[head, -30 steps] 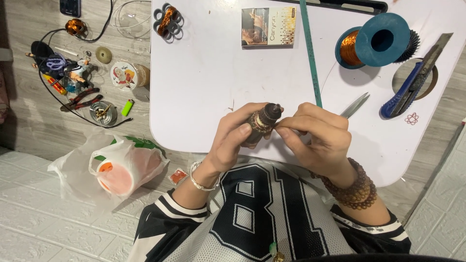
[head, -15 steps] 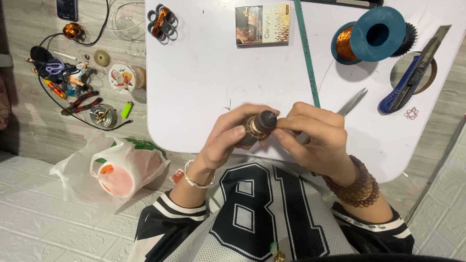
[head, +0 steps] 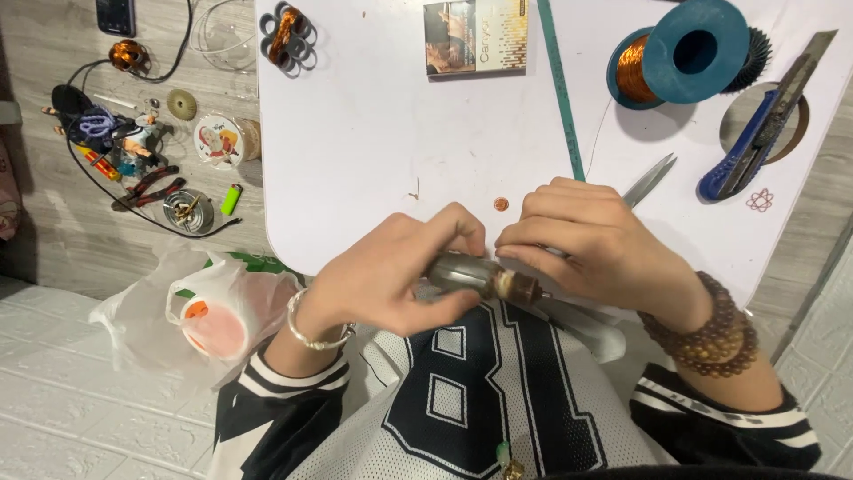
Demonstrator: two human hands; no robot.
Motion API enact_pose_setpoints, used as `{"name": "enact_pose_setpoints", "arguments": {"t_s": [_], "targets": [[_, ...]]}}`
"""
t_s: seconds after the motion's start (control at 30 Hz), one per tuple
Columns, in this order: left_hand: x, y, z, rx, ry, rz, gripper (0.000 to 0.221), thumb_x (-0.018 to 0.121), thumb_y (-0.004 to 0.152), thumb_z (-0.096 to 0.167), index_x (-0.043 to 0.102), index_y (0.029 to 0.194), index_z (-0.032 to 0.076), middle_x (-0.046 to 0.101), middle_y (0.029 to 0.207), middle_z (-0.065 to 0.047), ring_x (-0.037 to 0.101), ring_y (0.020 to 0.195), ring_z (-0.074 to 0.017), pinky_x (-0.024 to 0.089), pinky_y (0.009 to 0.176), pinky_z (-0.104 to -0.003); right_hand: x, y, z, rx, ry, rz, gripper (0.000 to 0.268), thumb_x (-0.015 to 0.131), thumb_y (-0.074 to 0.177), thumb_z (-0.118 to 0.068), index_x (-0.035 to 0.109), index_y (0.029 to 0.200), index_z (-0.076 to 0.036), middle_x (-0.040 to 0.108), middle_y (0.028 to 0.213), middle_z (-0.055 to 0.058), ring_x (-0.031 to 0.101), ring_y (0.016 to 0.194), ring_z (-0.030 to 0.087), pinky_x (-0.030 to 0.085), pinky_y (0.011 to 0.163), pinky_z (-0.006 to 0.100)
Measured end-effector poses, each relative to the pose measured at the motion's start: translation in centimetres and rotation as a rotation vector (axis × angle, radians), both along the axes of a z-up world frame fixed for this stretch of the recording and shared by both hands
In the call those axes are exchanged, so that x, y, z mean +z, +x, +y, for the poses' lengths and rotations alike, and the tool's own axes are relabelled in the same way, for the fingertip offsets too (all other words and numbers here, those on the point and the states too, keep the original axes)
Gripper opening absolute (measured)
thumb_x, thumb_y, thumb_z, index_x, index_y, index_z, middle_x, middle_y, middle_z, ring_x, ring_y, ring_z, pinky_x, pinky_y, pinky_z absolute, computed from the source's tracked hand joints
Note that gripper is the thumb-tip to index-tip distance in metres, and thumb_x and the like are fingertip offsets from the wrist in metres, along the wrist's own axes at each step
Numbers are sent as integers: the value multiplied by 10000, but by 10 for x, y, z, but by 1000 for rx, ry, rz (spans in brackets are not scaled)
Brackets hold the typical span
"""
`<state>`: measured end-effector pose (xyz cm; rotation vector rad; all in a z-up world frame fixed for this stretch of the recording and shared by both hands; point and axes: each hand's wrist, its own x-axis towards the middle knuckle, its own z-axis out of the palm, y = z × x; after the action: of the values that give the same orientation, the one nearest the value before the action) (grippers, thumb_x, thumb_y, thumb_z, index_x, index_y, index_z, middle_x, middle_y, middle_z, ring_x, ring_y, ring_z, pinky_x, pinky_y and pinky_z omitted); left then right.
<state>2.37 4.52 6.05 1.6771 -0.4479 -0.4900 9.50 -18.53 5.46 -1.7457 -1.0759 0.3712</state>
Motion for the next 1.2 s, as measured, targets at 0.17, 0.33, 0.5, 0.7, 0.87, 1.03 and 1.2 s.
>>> {"name": "enact_pose_setpoints", "arguments": {"t_s": [0.17, 0.33, 0.5, 0.7, 0.87, 1.03, 1.2], "targets": [[8, -6, -14, -27, 342, -167, 420, 654, 813, 299, 486, 1110, 53, 729, 695, -146, 706, 518, -289, 558, 453, -358, 3, 7, -2, 66, -110, -21, 56, 711, 845, 32, 706, 794, 9, 547, 609, 74, 577, 552, 260, 487, 551, 363], [8, -15, -28, 99, 511, -289, 370, 748, 794, 217, 502, 1018, 55, 658, 622, 22, 576, 438, -166, 394, 413, -262, 4, 7, -7, 116, -283, -19, 55, 703, 859, -89, 682, 821, -55, 575, 701, 25, 495, 561, 152, 412, 542, 287], [1, -22, -34, 160, 633, -389, 452, 770, 835, 234, 536, 1147, 6, 636, 625, -11, 586, 462, -164, 386, 399, -291, 4, 5, -8, 87, -252, -16, 69, 703, 864, -77, 658, 816, -55, 575, 739, 26, 483, 537, 137, 405, 512, 270], [0, -21, -39, 237, 653, -450, 453, 777, 841, 157, 562, 1203, -9, 632, 801, -43, 578, 526, -142, 399, 420, -296, -2, -3, -13, 26, -186, -104, 102, 729, 844, -37, 651, 909, -39, 560, 774, 31, 456, 542, 139, 387, 503, 272], [-6, -20, -43, 285, 697, -491, 486, 793, 852, 163, 573, 1256, 5, 641, 876, -36, 527, 549, -126, 379, 437, -282, 0, -5, -12, -14, -215, -118, 68, 728, 828, -26, 672, 866, -17, 612, 812, 65, 508, 572, 153, 425, 534, 273], [-9, -16, -44, 339, 787, -552, 493, 806, 845, 196, 600, 1258, 24, 696, 1022, -41, 510, 566, -108, 389, 445, -250, 1, -4, -7, -48, -225, -134, 54, 730, 822, 4, 679, 839, 8, 601, 742, 72, 468, 535, 152, 384, 503, 275], [-15, -11, -46, 457, 816, -608, 373, 736, 888, 212, 644, 1186, 9, 723, 1041, -69, 532, 575, -108, 397, 459, -233, -2, -9, -4, -131, -207, -200, 125, 759, 804, 31, 685, 904, 31, 637, 788, 90, 554, 624, 175, 450, 568, 278]]}}
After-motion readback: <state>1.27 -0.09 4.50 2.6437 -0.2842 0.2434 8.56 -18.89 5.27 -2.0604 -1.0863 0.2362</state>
